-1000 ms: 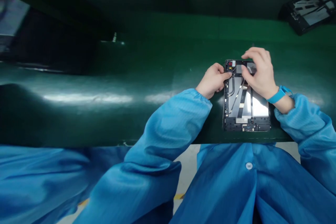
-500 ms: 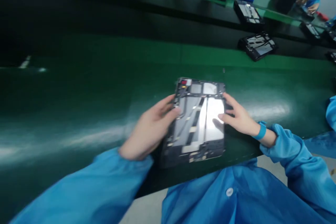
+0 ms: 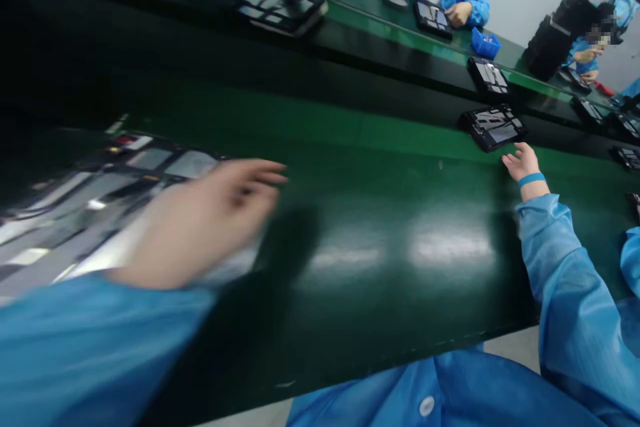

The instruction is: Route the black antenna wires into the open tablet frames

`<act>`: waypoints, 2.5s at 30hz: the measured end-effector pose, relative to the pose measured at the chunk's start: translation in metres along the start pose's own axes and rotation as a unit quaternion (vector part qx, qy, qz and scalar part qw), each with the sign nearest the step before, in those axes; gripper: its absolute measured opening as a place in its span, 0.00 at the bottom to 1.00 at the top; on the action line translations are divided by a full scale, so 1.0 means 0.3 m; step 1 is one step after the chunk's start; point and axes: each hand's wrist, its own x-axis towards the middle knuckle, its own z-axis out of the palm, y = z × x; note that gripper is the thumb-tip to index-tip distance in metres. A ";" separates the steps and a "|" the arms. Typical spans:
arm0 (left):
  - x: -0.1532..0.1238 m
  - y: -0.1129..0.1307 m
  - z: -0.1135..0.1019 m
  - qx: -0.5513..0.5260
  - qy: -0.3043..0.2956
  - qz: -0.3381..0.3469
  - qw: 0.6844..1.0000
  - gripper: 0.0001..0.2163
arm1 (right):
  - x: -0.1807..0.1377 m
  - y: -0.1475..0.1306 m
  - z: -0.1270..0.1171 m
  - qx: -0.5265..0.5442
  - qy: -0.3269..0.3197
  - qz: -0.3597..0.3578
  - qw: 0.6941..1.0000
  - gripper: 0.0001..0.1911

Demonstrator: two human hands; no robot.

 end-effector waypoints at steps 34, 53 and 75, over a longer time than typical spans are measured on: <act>-0.016 0.114 0.443 -0.317 0.069 0.026 0.946 0.03 | -0.471 0.166 -0.173 -0.186 -0.401 0.087 0.893 0.21; -0.017 0.232 0.382 0.037 -0.116 -0.030 0.992 0.13 | -0.575 0.307 0.102 -0.571 -0.189 -0.472 0.645 0.18; 0.026 0.292 0.359 0.116 -0.195 -0.030 0.973 0.08 | -0.681 0.300 0.102 -0.519 -0.304 -0.417 0.681 0.09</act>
